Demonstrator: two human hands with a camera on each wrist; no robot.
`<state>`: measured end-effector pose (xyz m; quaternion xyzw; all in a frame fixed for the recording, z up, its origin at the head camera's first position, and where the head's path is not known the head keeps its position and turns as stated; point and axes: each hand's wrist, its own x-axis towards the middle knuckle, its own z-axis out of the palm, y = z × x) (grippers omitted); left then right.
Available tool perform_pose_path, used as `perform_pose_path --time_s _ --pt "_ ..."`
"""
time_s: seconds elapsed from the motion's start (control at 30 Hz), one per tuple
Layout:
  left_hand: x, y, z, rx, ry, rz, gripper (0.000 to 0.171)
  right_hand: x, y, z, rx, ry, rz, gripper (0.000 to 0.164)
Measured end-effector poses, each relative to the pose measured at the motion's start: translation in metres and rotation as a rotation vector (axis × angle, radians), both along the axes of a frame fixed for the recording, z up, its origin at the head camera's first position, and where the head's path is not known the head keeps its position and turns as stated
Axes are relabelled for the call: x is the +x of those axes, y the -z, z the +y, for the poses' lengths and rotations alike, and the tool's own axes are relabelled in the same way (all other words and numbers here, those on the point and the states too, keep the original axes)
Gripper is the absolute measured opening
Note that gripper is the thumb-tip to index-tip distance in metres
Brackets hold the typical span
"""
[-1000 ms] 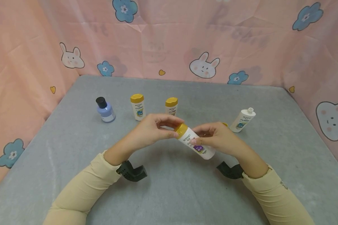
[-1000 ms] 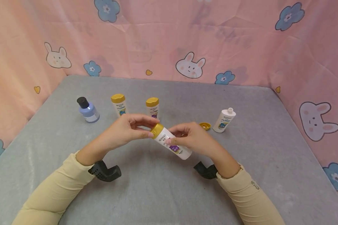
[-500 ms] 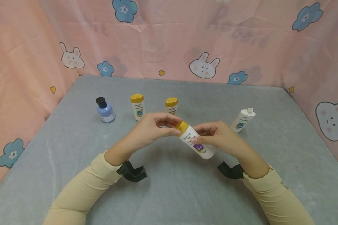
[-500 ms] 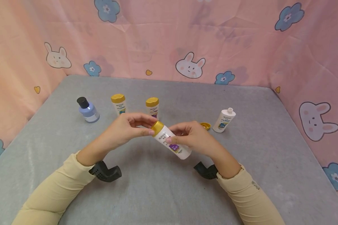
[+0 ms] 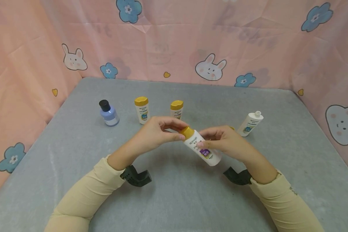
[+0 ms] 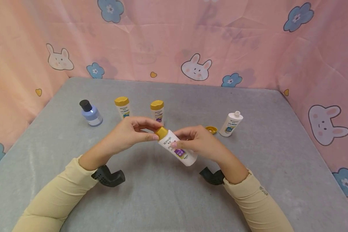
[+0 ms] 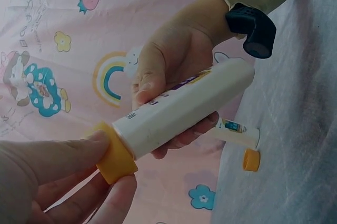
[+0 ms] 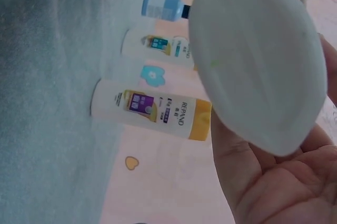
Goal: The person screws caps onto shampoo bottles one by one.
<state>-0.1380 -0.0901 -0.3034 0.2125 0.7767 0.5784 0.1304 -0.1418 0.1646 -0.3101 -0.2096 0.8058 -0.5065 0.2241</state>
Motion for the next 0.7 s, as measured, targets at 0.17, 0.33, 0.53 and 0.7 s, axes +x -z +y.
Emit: perform_pose_path --time_s 0.17,0.33,0.53,0.7 --pt "-0.0002 0.0002 -0.0003 0.002 0.008 0.010 0.031 -0.0004 -0.0007 0.0004 0.000 -0.020 -0.030 0.037" --pt "0.0001 -0.0001 -0.0005 -0.001 0.016 0.007 0.031 -0.0015 -0.0005 0.0013 0.006 -0.023 -0.051 0.037" --pt "0.0004 -0.0003 -0.0005 0.005 0.023 -0.005 0.030 -0.0017 -0.0012 0.0019 -0.006 -0.034 -0.070 0.038" --pt "0.0012 -0.0022 -0.0017 0.031 0.050 -0.030 0.043 -0.0016 -0.0012 0.0015 -0.025 -0.034 -0.073 0.039"
